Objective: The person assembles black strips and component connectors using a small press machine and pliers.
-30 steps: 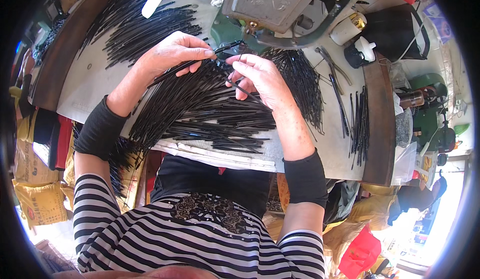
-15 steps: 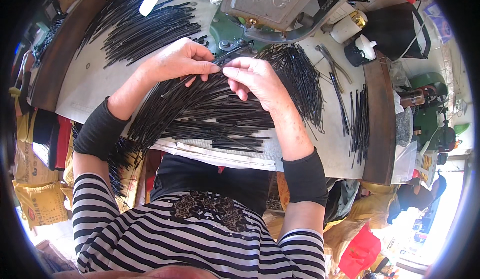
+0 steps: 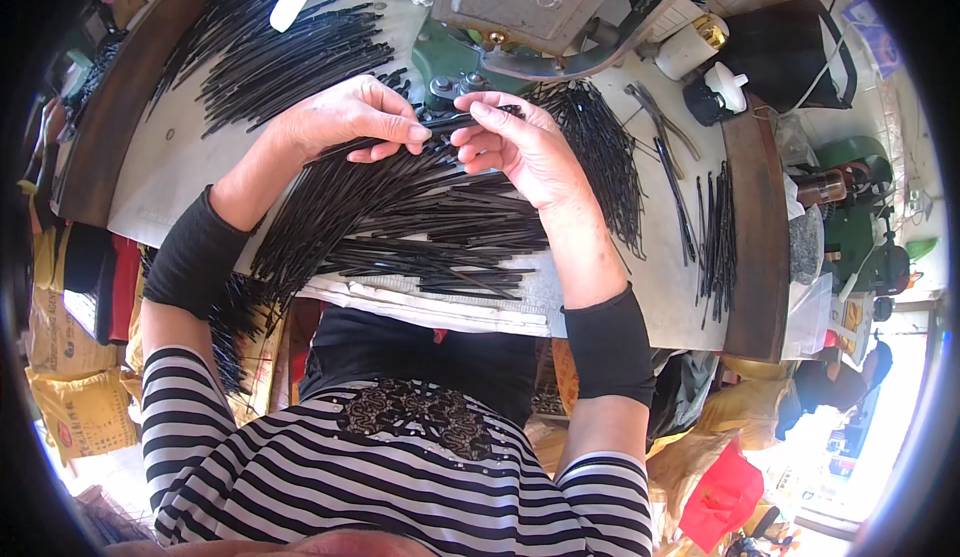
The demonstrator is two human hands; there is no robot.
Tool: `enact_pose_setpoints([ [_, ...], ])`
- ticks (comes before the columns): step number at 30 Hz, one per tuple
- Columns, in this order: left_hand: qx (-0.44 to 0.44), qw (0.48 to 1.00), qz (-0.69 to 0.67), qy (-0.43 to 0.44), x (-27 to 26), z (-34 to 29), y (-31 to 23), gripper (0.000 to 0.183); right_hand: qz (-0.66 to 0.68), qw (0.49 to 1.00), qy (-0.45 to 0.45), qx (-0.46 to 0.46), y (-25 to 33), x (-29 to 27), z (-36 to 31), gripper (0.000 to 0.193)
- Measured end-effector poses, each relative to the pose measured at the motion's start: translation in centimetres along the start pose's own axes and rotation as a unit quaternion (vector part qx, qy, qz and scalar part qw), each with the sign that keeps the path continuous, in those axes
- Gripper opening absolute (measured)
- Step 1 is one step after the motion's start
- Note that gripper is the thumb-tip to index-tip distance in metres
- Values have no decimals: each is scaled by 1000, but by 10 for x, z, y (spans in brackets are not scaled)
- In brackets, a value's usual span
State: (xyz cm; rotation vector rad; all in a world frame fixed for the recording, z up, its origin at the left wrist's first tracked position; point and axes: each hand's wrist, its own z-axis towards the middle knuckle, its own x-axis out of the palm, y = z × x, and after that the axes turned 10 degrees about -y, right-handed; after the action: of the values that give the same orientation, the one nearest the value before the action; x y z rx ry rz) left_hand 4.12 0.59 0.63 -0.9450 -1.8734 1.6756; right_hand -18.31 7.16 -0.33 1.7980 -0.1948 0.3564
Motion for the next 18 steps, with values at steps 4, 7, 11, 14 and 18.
enact_pose_setpoints([
  [4,-31,997,-60,23,-4,0,2,27,16,999,-3,-32,0,6,-4,29],
  [7,-30,996,-77,32,-2,-1,0,28,12,999,-1,-42,1,5,-5,28],
  [11,11,1000,15,-13,2,-1,-4,28,35,998,-25,-40,-2,5,-2,26],
  [14,61,988,135,-45,5,1,-10,30,40,998,-42,-32,-4,1,0,27],
  [18,93,977,180,-67,4,5,-17,36,45,995,-62,-63,-1,-8,0,24],
])
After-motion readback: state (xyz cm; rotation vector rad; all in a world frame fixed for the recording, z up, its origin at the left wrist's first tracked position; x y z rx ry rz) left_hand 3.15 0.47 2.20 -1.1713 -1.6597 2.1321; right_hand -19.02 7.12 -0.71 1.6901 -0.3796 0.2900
